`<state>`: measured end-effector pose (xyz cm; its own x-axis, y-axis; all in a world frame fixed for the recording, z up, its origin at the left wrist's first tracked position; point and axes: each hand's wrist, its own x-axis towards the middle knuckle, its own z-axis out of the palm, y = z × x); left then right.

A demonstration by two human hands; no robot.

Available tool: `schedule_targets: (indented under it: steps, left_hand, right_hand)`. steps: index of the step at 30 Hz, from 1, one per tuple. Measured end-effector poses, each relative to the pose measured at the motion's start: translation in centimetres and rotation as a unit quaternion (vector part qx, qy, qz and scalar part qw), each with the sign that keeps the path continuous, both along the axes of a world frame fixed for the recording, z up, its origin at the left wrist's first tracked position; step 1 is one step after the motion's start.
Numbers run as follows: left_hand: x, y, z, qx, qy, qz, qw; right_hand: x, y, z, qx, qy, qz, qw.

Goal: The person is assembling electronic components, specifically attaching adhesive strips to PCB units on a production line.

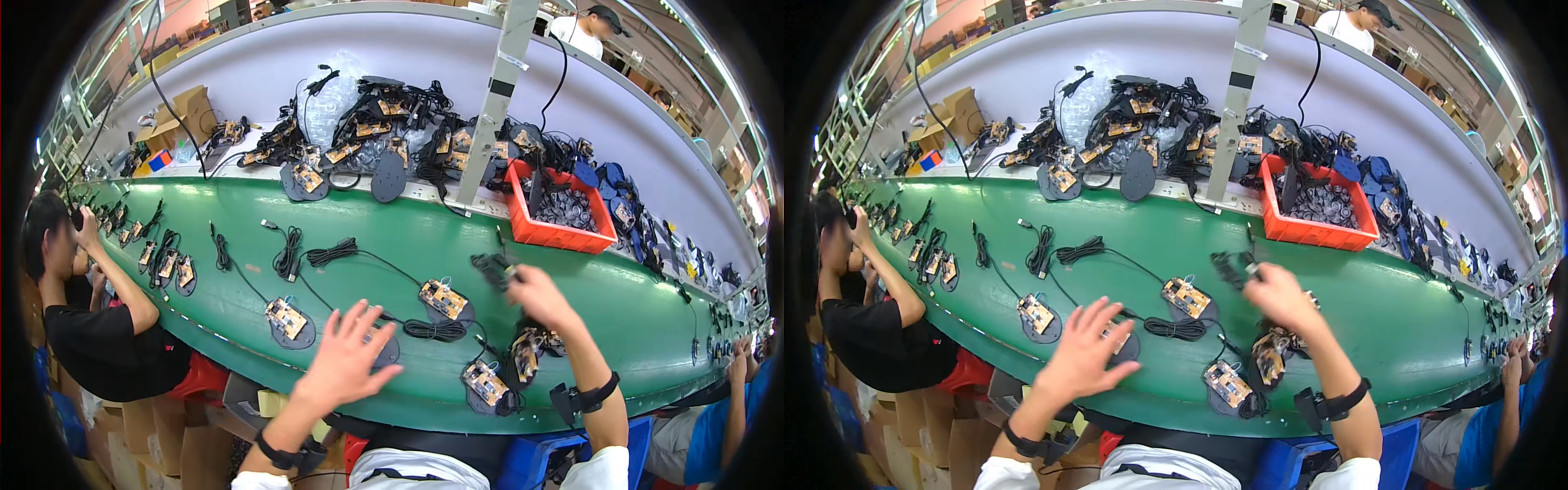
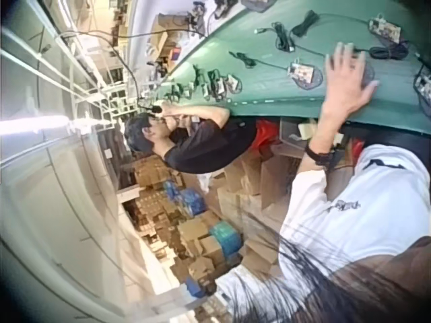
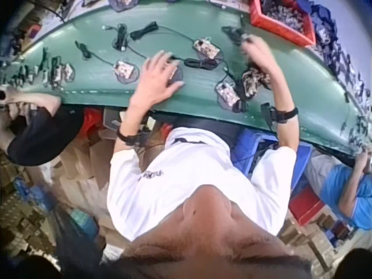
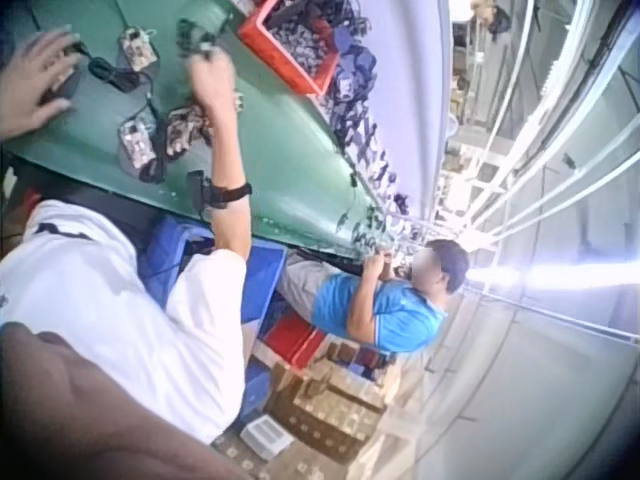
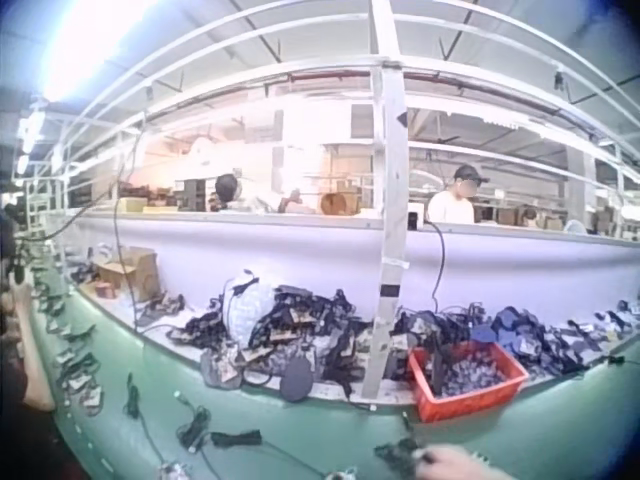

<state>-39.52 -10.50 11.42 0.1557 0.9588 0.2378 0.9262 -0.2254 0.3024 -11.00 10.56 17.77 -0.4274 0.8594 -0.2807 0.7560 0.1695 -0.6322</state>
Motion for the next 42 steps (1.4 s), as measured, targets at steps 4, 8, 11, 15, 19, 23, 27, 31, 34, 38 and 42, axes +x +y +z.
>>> schedule_targets:
  steps: [4,8,11,15,19,23,27,31,34,38,42]
  left_hand:
    - [0.0,0.2,-1.6,-0.031,0.056,0.019,0.998]
    - [-4.3,0.9,-2.4,-0.014,0.081,0.101,0.992]
    - [-7.4,0.7,-1.8,-0.039,0.066,0.107,0.991]
    - [-6.9,1.8,0.4,-0.022,0.062,0.060,0.996]
    - [-3.7,4.8,-0.1,-0.010,0.042,0.026,0.999]
    - [1.8,9.0,-1.9,0.002,0.007,-0.074,0.997]
    - [2.9,10.2,-1.8,-0.062,0.018,-0.100,0.993]
    - [1.3,9.6,-0.4,-0.045,0.078,-0.018,0.996]
    - [2.7,9.2,2.3,0.046,0.023,-0.087,0.995]
    - [10.0,11.1,2.2,-0.032,-0.047,-0.271,0.961]
    - [15.1,11.6,-1.4,0.069,-0.009,-0.367,0.928]
  right_hand:
    - [-3.6,-6.3,-0.9,0.126,-0.194,0.185,0.955]
    - [-3.0,-7.6,-2.0,0.143,-0.183,0.161,0.959]
    - [-2.0,-5.8,-1.9,0.071,-0.079,0.100,0.989]
    - [1.1,-3.6,4.3,0.177,0.021,0.086,0.980]
    - [-1.7,-3.1,13.9,-0.011,0.173,-0.011,0.985]
    - [-7.1,-0.6,20.7,0.018,0.194,0.057,0.979]
    - [-10.4,3.5,24.0,0.010,0.237,0.078,0.968]
    - [-11.9,6.0,24.4,0.081,0.239,0.110,0.961]
    - [-10.4,6.6,23.8,0.059,0.231,0.106,0.965]
    - [-6.2,5.7,23.6,0.052,0.194,0.053,0.978]
    - [-2.0,4.4,20.6,0.147,0.000,0.009,0.989]
